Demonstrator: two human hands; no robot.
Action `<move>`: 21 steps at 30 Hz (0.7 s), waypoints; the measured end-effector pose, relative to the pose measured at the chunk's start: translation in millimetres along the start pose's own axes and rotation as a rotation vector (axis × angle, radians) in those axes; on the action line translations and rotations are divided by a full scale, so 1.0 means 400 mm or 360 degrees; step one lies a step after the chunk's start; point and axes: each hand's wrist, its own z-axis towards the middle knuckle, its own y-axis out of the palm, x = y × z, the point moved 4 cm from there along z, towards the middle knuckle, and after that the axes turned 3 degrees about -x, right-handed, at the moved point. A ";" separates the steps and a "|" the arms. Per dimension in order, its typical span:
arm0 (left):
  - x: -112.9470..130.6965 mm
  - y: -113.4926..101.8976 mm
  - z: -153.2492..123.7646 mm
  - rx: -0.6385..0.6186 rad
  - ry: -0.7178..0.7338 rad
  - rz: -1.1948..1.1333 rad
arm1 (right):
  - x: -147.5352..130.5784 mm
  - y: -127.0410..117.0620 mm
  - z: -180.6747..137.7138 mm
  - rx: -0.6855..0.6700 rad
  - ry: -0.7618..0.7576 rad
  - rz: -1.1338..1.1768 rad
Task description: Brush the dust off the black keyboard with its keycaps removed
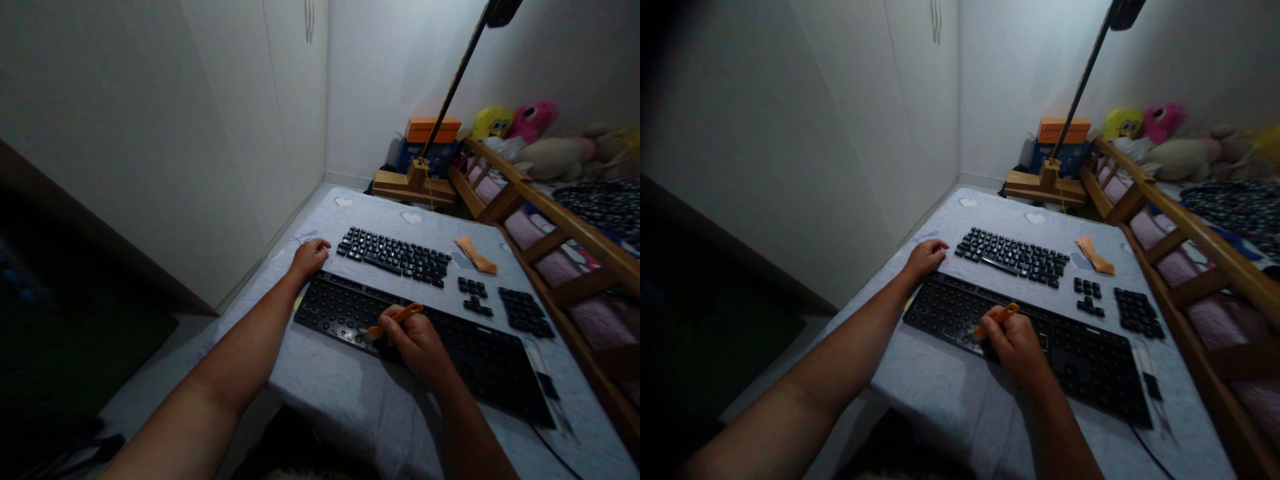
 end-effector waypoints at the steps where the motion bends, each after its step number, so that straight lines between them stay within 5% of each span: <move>1: 0.000 0.000 0.000 -0.0002 -0.0003 -0.0006 | -0.001 -0.001 -0.002 -0.0020 0.0006 0.0029; 11: -0.005 0.001 0.001 -0.0004 0.0010 -0.0056 | 0.025 -0.005 -0.002 0.0069 0.0131 0.0159; 21: -0.010 0.005 0.004 0.0009 -0.0012 -0.0036 | 0.014 -0.012 -0.009 -0.0153 0.0230 0.0229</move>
